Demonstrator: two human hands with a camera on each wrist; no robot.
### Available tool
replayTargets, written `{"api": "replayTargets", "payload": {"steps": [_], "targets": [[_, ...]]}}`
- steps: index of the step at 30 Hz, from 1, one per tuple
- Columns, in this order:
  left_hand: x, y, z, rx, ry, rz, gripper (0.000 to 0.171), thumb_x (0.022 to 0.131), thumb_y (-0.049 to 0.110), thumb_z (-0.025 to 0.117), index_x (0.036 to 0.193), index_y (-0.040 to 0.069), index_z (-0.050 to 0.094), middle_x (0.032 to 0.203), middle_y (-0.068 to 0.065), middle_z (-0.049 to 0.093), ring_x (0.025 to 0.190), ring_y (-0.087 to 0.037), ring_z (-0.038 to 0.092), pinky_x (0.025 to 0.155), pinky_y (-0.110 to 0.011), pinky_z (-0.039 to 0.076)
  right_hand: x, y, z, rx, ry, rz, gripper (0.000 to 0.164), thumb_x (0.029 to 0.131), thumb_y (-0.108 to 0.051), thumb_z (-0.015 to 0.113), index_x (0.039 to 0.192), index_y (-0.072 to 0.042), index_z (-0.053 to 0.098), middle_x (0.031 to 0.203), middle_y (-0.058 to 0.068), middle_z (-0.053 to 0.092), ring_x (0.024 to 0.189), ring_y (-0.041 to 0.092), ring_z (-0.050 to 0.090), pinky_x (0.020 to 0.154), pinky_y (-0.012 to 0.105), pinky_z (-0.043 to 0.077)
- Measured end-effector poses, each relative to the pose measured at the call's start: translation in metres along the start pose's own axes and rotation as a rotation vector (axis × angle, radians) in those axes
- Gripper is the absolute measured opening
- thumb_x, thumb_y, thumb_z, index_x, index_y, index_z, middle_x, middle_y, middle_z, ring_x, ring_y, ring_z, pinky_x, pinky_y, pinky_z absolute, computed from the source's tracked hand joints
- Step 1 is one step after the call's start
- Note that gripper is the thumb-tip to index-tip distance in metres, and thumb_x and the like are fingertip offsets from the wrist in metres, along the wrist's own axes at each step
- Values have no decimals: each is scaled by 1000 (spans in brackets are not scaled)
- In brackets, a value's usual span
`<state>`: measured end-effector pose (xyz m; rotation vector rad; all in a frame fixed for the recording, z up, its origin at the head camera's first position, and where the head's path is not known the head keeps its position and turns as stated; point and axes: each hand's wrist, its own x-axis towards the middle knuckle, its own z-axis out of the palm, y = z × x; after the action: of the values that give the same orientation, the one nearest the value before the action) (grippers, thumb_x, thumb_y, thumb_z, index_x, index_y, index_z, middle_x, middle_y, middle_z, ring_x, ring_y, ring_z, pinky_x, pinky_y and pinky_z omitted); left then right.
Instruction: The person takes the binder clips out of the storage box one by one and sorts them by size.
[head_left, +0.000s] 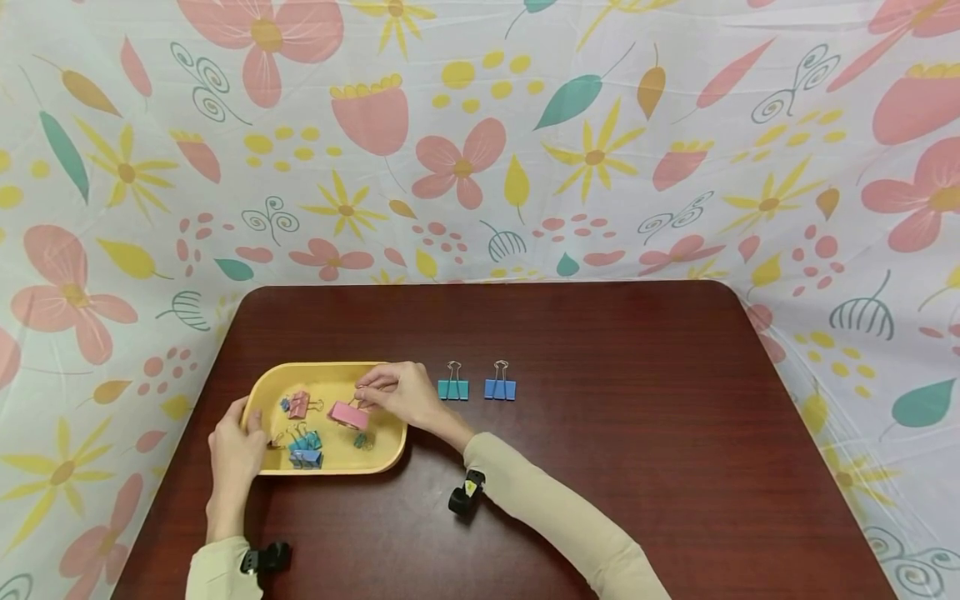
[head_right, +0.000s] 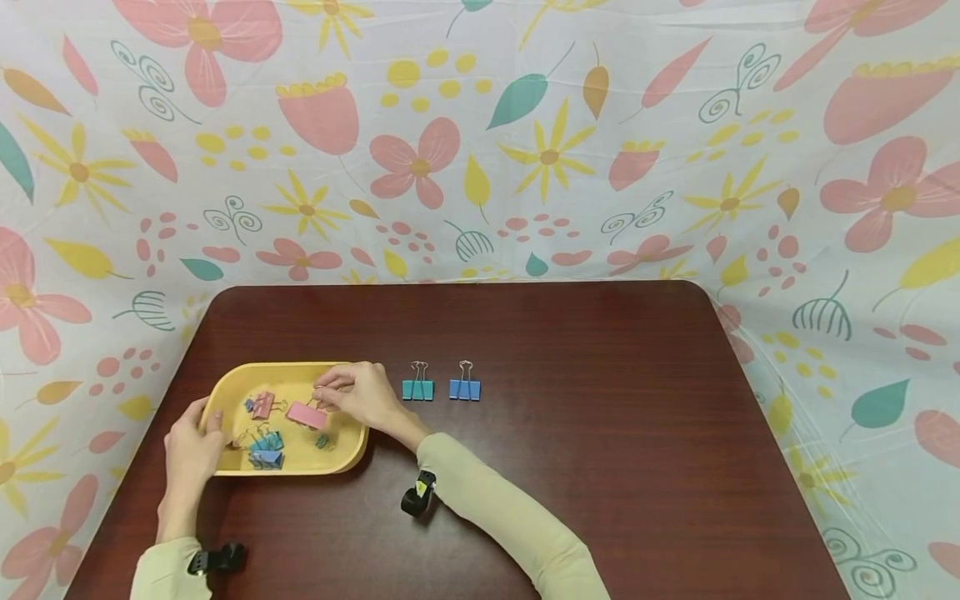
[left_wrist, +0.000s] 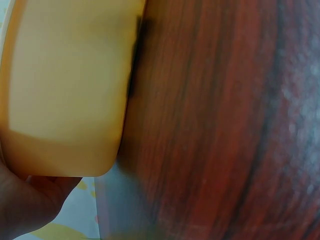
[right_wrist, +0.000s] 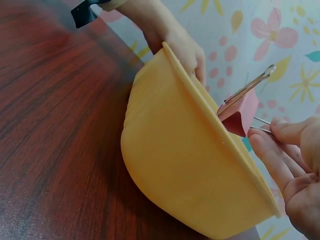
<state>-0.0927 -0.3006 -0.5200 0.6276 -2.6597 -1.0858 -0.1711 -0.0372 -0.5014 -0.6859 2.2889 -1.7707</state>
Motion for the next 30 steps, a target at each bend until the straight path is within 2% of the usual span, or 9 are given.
{"api": "replayTargets", "payload": {"steps": [3, 8, 10, 16, 17, 21, 24, 30], "targets": [[0, 0, 0, 3, -3, -1, 38, 105, 15, 45, 137, -3, 56, 123, -32, 64, 102, -43, 61, 83, -52, 46, -1, -2, -2, 44, -5, 11, 6, 89, -11, 78, 94, -7, 80, 87, 7, 79, 71, 8, 75, 67, 23, 59], [0, -1, 0, 2, -4, -1, 38, 105, 15, 46, 137, -2, 56, 122, -33, 64, 101, -43, 61, 83, -52, 46, -1, -6, -6, 152, -10, 22, 13, 90, -10, 76, 98, 0, 79, 87, 15, 78, 73, 27, 77, 66, 39, 61], [0, -1, 0, 2, -2, -3, 38, 105, 15, 46, 137, -2, 57, 122, -33, 64, 101, -43, 61, 83, -52, 46, -1, -11, -9, 172, -10, 28, 15, 91, -8, 75, 101, 3, 78, 89, 19, 78, 75, 33, 76, 66, 40, 61], [-1, 0, 0, 3, -6, -6, 38, 106, 15, 45, 137, -2, 57, 122, -33, 64, 102, -43, 60, 83, -53, 45, 0, -13, -20, 191, -3, 8, 16, 92, -9, 74, 102, 2, 78, 94, 20, 77, 73, 34, 76, 67, 43, 61], [-1, 0, 0, 4, -5, -3, 38, 105, 15, 45, 137, -2, 57, 122, -33, 64, 103, -44, 60, 84, -53, 45, 1, -12, -22, 200, 0, 1, 16, 92, -10, 74, 102, 2, 79, 94, 19, 77, 73, 33, 76, 68, 47, 60], [-2, 2, 0, -1, -11, -6, 38, 106, 14, 45, 138, -2, 56, 123, -33, 63, 104, -44, 59, 85, -55, 45, 0, -13, -29, 206, 7, -10, 18, 92, -8, 74, 104, 5, 77, 95, 27, 75, 73, 35, 76, 67, 41, 61], [-2, 2, -1, -6, -23, -18, 39, 106, 16, 44, 139, -3, 55, 126, -34, 62, 105, -44, 58, 86, -57, 45, -1, -14, -33, 171, 28, -40, 17, 92, -8, 74, 104, 4, 77, 95, 25, 75, 72, 35, 75, 64, 34, 61], [-2, 2, -1, 7, -32, -27, 40, 107, 17, 43, 139, -3, 54, 124, -35, 61, 103, -45, 58, 83, -56, 45, -2, -12, -38, 119, 84, -82, 14, 92, -7, 74, 101, 3, 77, 86, 24, 75, 70, 34, 75, 63, 32, 60]]}}
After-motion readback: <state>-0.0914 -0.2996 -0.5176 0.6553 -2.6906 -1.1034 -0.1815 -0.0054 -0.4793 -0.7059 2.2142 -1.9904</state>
